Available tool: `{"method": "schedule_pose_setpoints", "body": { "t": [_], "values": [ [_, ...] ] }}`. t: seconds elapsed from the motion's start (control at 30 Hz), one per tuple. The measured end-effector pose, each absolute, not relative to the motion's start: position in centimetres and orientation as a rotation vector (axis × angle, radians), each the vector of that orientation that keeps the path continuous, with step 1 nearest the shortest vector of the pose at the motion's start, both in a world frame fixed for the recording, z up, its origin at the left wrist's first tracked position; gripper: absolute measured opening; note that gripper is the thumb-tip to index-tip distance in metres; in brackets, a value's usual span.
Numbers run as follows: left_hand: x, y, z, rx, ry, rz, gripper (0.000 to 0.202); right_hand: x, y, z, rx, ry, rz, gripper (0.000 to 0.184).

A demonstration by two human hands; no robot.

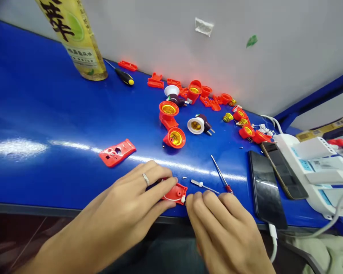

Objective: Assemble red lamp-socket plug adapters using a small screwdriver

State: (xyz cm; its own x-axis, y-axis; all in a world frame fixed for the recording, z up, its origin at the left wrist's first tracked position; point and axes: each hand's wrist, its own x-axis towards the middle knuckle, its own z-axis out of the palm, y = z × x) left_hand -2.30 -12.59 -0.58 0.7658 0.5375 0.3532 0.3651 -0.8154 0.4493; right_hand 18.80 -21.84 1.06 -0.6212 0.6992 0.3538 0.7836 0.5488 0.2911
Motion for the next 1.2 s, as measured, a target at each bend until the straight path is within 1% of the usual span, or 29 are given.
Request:
{"method": "schedule_pose_setpoints", "body": {
  "t": [0.1,0.27,0.4,0.5,0.6,0.77,0.83,0.97,1.13,1.2],
  "values": [
    [-2.3,-12.6,-0.5,2.591,0.678,0.678,0.017,18.4,-21.3,1.8,-1.156,-2.718,-0.668,0.021],
    [-2.2,-12.6,-0.6,2.599,0.665,0.67,0.012,17.2,-21.1,2.3,-1.164,-2.756,-0.737,0.03],
    [-2.1,-12.7,-0.9,2.584,0.678,0.693,0.013,16.6,-20.7,2.5,-1.121,-2.824,-0.815,0.037],
    [-2.1,-12.6,-1.0,2.555,0.664,0.72,0.012,16.6,-20.4,2.7,-1.099,-2.865,-0.832,0.038],
    [-2.1,-12.6,-0.9,2.555,0.66,0.745,0.013,17.0,-20.4,2.8,-1.129,-2.875,-0.815,0.035],
    [-2.1,-12.5,-0.8,2.561,0.677,0.745,0.014,17.6,-20.8,3.1,-1.197,-2.809,-0.833,0.018],
    [-2.0,-12.4,-0.8,2.567,0.668,0.748,0.013,18.0,-20.9,3.4,-1.26,-2.732,-0.833,0.02],
    [-2.0,-12.3,-0.9,2.544,0.687,0.743,0.011,19.6,-20.9,4.2,-1.398,-2.553,-0.788,0.022],
    [-2.0,-12.3,-1.1,2.508,0.714,0.754,0.011,21.4,-20.3,4.1,-1.482,-2.53,-0.538,0.029],
    [-2.0,-12.3,-1.1,2.51,0.714,0.76,0.011,21.4,-19.9,3.8,-1.494,-2.557,-0.485,0.031]
  ]
}}
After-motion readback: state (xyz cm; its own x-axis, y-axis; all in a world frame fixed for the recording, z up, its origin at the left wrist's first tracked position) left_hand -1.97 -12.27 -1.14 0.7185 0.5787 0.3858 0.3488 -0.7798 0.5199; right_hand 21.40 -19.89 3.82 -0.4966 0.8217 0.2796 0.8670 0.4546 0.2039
